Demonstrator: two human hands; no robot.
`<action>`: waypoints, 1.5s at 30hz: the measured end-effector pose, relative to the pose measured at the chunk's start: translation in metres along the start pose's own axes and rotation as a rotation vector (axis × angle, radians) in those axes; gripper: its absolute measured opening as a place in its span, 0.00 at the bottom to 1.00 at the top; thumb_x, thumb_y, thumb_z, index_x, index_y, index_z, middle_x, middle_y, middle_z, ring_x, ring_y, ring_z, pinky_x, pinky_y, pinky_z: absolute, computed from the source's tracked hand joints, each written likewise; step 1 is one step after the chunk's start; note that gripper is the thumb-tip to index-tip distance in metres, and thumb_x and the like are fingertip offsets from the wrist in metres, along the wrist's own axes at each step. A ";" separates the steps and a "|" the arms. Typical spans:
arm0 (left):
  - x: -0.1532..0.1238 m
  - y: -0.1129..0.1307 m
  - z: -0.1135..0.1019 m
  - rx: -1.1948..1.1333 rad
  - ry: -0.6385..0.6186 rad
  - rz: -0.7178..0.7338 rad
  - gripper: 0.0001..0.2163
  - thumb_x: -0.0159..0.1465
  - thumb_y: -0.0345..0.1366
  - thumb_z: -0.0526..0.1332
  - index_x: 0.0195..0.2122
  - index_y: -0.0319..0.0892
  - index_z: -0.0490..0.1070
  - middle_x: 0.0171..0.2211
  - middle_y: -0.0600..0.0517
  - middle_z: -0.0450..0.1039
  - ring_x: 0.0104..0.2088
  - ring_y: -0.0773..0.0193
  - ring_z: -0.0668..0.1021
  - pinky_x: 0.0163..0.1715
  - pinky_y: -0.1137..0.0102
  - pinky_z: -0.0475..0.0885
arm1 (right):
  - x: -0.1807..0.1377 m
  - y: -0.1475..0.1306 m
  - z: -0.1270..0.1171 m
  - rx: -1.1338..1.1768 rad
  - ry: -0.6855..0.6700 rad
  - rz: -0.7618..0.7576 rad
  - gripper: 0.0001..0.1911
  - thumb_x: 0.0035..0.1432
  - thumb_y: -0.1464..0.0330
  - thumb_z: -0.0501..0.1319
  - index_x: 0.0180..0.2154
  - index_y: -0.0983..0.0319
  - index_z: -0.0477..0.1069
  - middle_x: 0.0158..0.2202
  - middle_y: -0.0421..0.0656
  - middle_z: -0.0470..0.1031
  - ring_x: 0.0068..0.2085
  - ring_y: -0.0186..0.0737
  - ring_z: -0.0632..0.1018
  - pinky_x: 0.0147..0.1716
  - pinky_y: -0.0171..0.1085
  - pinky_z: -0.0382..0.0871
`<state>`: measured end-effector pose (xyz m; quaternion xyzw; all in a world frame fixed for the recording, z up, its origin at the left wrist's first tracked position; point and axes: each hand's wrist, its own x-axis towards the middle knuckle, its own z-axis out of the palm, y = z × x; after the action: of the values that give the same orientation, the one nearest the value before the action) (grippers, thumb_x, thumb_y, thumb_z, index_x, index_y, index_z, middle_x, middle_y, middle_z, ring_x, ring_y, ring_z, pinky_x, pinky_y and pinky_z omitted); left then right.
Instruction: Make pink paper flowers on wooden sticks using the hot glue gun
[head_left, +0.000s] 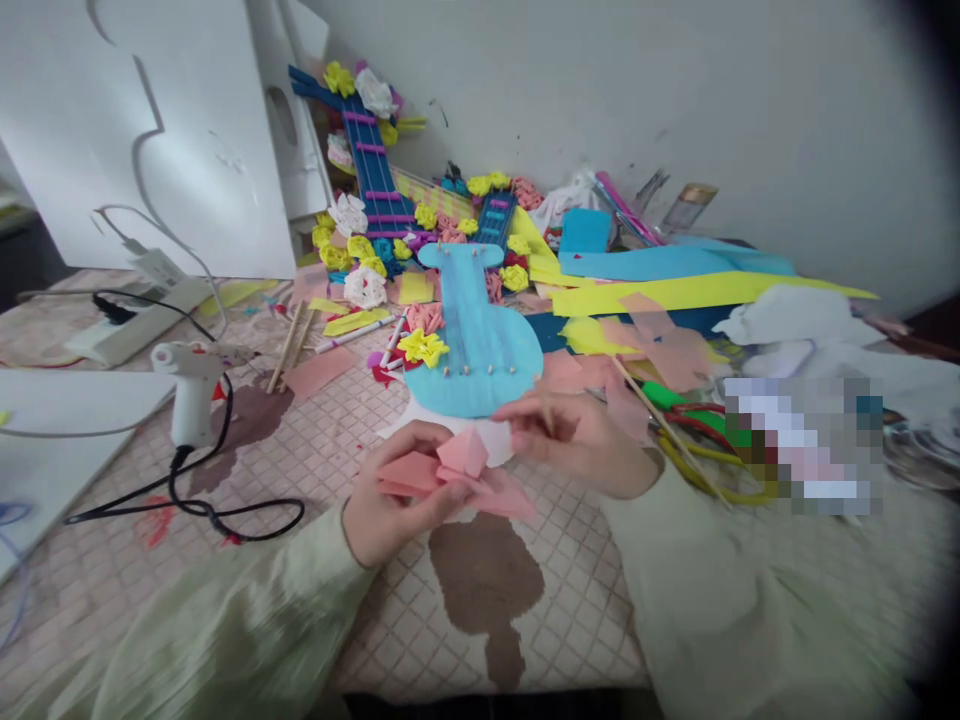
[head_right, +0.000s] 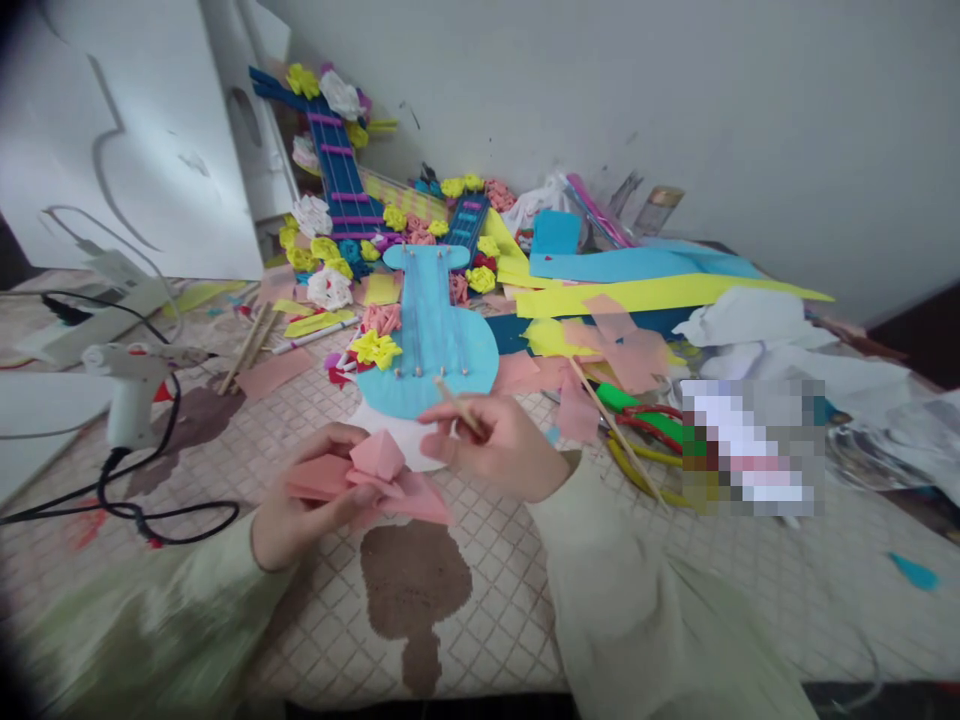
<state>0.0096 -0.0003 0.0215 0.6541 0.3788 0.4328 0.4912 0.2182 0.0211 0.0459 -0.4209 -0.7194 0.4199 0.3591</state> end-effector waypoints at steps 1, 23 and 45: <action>0.000 0.001 0.002 -0.023 -0.034 -0.003 0.11 0.50 0.32 0.63 0.34 0.41 0.64 0.28 0.53 0.70 0.27 0.67 0.72 0.26 0.73 0.68 | -0.001 0.000 0.006 0.043 -0.062 0.017 0.15 0.50 0.58 0.59 0.33 0.63 0.72 0.20 0.36 0.63 0.21 0.29 0.62 0.18 0.31 0.56; 0.004 -0.006 0.011 -0.057 -0.046 -0.152 0.09 0.55 0.38 0.60 0.33 0.39 0.65 0.30 0.51 0.69 0.30 0.66 0.73 0.30 0.71 0.68 | -0.006 -0.001 0.043 0.159 0.060 0.153 0.12 0.52 0.62 0.58 0.24 0.63 0.67 0.21 0.37 0.63 0.23 0.30 0.66 0.20 0.31 0.62; 0.000 -0.005 0.008 -0.180 -0.046 -0.200 0.08 0.56 0.39 0.58 0.32 0.41 0.63 0.22 0.55 0.69 0.21 0.67 0.72 0.23 0.71 0.67 | -0.002 0.005 0.029 0.025 0.031 0.158 0.17 0.51 0.57 0.58 0.21 0.63 0.62 0.17 0.33 0.52 0.20 0.27 0.55 0.18 0.31 0.50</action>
<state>0.0170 -0.0020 0.0151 0.5764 0.3904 0.3986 0.5971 0.1959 0.0118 0.0296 -0.4781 -0.6731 0.4494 0.3412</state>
